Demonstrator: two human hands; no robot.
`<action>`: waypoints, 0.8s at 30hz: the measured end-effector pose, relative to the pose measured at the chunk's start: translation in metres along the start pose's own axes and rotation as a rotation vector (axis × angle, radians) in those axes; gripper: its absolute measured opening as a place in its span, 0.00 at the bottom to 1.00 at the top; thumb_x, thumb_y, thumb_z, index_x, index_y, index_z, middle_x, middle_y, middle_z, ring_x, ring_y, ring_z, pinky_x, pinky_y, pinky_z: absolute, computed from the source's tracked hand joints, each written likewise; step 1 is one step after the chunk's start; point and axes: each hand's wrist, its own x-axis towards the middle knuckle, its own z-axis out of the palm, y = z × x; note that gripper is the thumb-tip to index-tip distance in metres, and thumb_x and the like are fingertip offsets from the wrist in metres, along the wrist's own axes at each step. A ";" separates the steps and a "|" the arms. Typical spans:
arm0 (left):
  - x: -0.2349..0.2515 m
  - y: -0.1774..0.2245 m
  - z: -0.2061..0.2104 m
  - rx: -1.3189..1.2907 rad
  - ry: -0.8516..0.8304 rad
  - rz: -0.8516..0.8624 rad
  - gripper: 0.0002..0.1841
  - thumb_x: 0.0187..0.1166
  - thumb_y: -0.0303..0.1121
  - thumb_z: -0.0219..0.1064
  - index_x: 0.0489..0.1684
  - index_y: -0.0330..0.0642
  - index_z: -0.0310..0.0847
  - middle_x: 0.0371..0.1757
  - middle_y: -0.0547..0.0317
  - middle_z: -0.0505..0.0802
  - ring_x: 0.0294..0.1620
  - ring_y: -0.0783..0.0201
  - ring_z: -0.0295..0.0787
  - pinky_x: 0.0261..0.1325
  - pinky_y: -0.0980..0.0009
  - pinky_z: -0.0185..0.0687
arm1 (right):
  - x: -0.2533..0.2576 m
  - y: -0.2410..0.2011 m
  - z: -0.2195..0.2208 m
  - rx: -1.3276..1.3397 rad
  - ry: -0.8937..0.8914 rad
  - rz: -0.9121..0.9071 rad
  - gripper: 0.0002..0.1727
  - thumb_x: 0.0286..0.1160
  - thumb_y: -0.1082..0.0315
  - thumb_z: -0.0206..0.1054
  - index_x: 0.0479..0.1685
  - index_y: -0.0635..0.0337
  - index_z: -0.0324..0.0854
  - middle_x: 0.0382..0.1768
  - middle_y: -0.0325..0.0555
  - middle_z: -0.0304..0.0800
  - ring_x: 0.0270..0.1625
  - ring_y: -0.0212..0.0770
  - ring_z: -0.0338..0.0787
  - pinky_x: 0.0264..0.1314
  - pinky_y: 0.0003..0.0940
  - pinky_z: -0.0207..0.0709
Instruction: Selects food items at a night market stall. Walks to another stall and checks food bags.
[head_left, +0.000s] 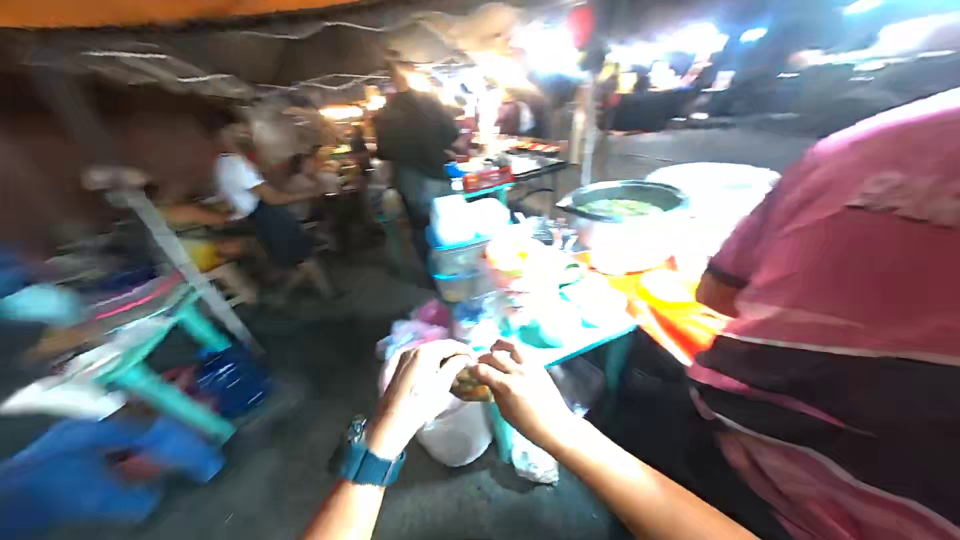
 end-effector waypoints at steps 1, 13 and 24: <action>0.030 -0.002 0.021 0.049 0.066 0.117 0.07 0.80 0.32 0.69 0.41 0.49 0.95 0.42 0.64 0.97 0.46 0.66 0.94 0.56 0.57 0.88 | 0.006 0.020 -0.005 -0.064 0.016 0.043 0.17 0.71 0.78 0.69 0.51 0.47 0.94 0.52 0.41 0.96 0.68 0.52 0.88 0.66 0.54 0.82; 0.220 0.008 0.288 -0.729 -0.019 0.127 0.34 0.67 0.22 0.71 0.81 0.36 0.73 0.62 0.54 0.94 0.64 0.61 0.91 0.71 0.59 0.85 | -0.002 0.251 -0.059 0.102 -0.023 0.843 0.16 0.81 0.63 0.57 0.50 0.60 0.90 0.44 0.48 0.94 0.52 0.40 0.91 0.61 0.42 0.82; 0.326 0.079 0.431 -0.775 -0.115 -0.021 0.22 0.68 0.28 0.72 0.61 0.32 0.78 0.41 0.59 0.96 0.51 0.61 0.92 0.70 0.44 0.74 | -0.043 0.391 -0.067 -0.400 0.246 1.101 0.13 0.69 0.69 0.66 0.49 0.56 0.93 0.46 0.53 0.93 0.58 0.58 0.89 0.64 0.57 0.81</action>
